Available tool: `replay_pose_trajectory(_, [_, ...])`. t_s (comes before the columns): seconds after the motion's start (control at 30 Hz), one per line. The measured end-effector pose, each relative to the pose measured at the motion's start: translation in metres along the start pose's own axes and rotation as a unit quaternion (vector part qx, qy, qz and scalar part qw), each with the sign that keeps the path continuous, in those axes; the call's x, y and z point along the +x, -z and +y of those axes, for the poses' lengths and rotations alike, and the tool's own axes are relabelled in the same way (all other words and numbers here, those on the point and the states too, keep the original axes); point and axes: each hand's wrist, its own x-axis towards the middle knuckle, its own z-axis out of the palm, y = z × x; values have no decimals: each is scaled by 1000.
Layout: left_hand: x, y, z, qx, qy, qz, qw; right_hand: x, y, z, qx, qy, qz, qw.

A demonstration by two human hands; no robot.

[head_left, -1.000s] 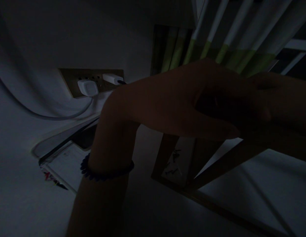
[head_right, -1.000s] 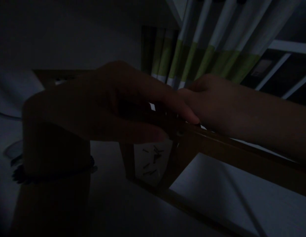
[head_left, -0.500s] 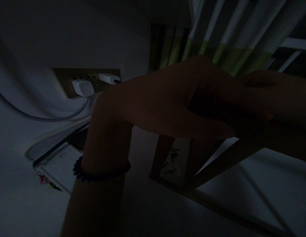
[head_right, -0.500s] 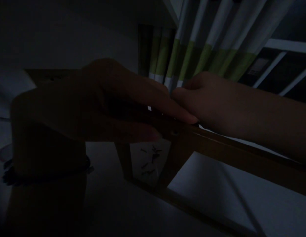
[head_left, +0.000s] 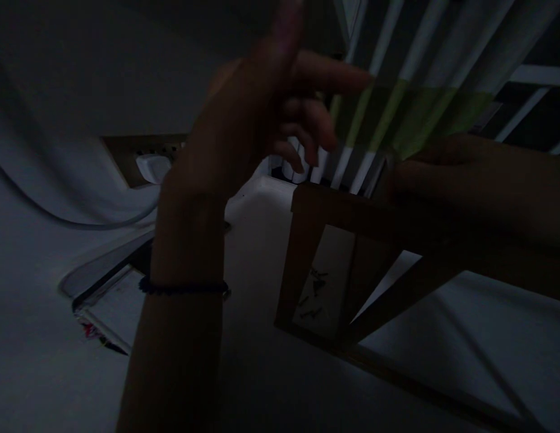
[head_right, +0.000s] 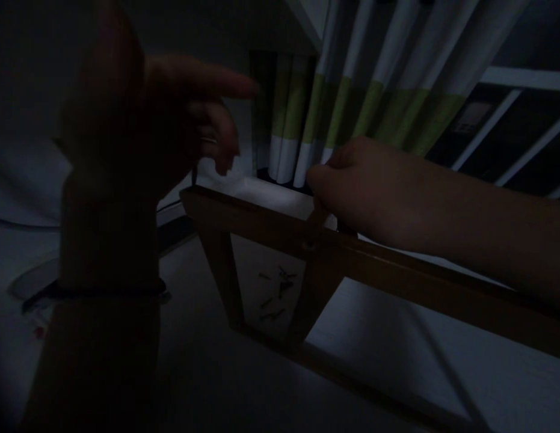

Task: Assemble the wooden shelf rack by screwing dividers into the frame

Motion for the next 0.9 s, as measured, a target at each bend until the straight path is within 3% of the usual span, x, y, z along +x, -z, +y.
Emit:
replay_pose_trajectory(0.07, [4, 4, -13, 9, -23, 81, 996, 1, -1, 2, 23, 17, -8, 1000])
replay_pose_trajectory(0.13, [3, 7, -27, 44, -14, 81, 996, 4, -3, 6, 34, 39, -16, 999])
replay_pose_trajectory(0.2, [-5, 8, -44, 133, 43, -41, 989, 9, -6, 11, 36, 59, -10, 998])
replay_pose_trajectory(0.3, [-31, 5, -72, 287, 126, -260, 913, 14, -9, 16, 47, 90, 2, 995])
replay_pose_trajectory(0.4, [-63, -6, -99, 293, 148, -309, 892, 15, -11, 18, 42, 104, 2, 994])
replay_pose_trajectory(0.53, [-88, -26, -118, 350, 154, -314, 869, 14, -9, 17, 36, 90, -3, 995])
replay_pose_trajectory(0.67, [-92, -40, -131, 387, 128, -307, 860, 13, -8, 14, 31, 91, -1, 995])
replay_pose_trajectory(0.9, [-100, -47, -154, 406, 104, -287, 861, 13, -8, 14, 22, 103, 7, 994])
